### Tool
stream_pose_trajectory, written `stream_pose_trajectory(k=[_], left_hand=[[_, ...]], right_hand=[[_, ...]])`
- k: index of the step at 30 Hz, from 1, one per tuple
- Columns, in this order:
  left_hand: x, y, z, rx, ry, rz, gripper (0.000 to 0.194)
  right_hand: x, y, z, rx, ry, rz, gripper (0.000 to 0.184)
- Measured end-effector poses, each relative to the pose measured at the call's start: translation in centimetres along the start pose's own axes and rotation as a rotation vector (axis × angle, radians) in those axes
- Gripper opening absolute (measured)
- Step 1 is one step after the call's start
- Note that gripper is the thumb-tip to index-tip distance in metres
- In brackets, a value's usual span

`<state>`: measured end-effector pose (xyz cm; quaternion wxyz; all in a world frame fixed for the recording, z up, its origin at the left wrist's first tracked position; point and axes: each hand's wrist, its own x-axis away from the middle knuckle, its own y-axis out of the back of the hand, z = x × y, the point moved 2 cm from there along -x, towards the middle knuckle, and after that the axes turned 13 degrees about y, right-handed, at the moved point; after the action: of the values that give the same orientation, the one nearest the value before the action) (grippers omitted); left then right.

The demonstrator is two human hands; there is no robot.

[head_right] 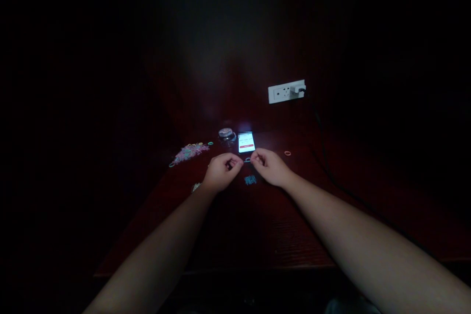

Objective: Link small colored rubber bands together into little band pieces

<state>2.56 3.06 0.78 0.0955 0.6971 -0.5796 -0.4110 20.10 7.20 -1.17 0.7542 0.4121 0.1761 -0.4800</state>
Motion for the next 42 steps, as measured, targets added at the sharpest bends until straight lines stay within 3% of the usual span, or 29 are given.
stream_pose_trajectory(k=[11,17,25,42], left_hand=[[-0.04,-0.15,0.17,0.013,0.005,0.001,0.013],[-0.09,-0.09,0.25,0.010,-0.011,-0.056,0.014],[-0.02,-0.66,0.40,0.010,-0.004,0.052,0.013],[-0.09,-0.41,0.29,0.003,-0.030,0.037,0.010]], right_hand=[[0.03,-0.13,0.02,0.008,0.013,0.005,0.015],[-0.03,-0.09,0.30,0.010,0.011,-0.003,0.015],[-0.08,-0.20,0.36,-0.050,-0.003,-0.004,0.015],[-0.05,-0.31,0.25,-0.112,-0.021,0.008,0.012]])
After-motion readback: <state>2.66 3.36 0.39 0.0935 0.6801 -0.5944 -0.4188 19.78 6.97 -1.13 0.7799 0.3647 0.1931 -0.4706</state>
